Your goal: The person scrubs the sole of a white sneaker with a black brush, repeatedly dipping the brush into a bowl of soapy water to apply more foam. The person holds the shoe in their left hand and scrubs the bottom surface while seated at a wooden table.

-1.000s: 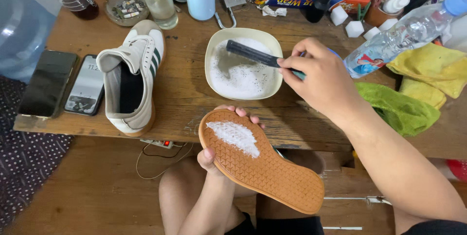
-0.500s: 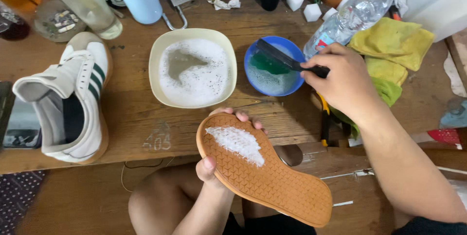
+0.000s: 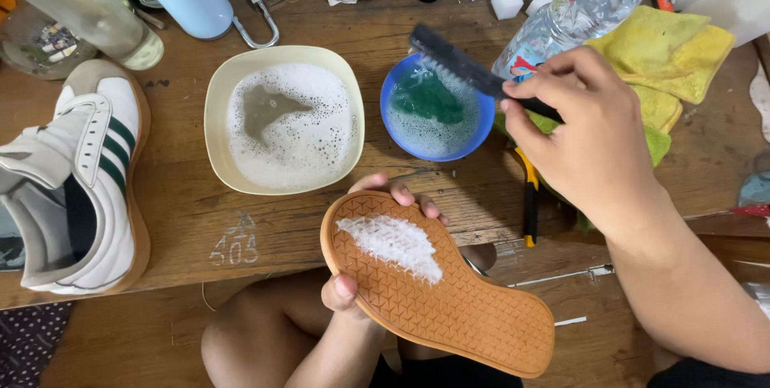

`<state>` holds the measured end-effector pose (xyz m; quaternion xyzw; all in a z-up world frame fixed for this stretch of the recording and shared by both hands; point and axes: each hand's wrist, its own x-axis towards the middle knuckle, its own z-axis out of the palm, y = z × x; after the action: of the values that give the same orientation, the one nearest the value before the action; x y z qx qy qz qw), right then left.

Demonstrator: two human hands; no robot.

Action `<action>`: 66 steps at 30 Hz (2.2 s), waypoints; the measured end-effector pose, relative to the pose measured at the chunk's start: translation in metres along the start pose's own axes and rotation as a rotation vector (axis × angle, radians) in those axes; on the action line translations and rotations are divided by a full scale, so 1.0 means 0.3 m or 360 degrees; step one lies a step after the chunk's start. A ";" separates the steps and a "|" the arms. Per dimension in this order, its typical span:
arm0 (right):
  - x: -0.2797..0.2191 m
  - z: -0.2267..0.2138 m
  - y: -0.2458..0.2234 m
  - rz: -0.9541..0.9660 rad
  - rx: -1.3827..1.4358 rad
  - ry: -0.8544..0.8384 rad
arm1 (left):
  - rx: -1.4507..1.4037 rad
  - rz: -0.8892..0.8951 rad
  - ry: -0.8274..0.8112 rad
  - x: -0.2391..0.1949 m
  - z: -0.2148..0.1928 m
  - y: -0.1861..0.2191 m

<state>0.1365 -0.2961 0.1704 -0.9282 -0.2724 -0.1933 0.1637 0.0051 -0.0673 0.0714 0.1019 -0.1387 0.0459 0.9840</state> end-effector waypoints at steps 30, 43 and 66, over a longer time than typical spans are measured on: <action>-0.272 -0.236 -0.351 -0.0555 -0.0040 -0.0421 | 0.0032 -0.0565 0.0022 -0.243 0.021 0.122; -0.246 -0.272 -0.530 -0.1299 0.0158 -0.0196 | -0.0502 -0.1097 0.0298 -0.527 0.170 0.084; -0.384 -0.491 -0.673 -0.1559 0.0114 0.0159 | -0.0322 -0.0772 0.0049 -0.597 0.352 0.121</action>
<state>-0.1076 -0.2462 0.2871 -0.6744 -0.6751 -0.2824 0.0984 -0.1984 -0.0656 0.1270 0.0326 -0.0993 -0.2038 0.9734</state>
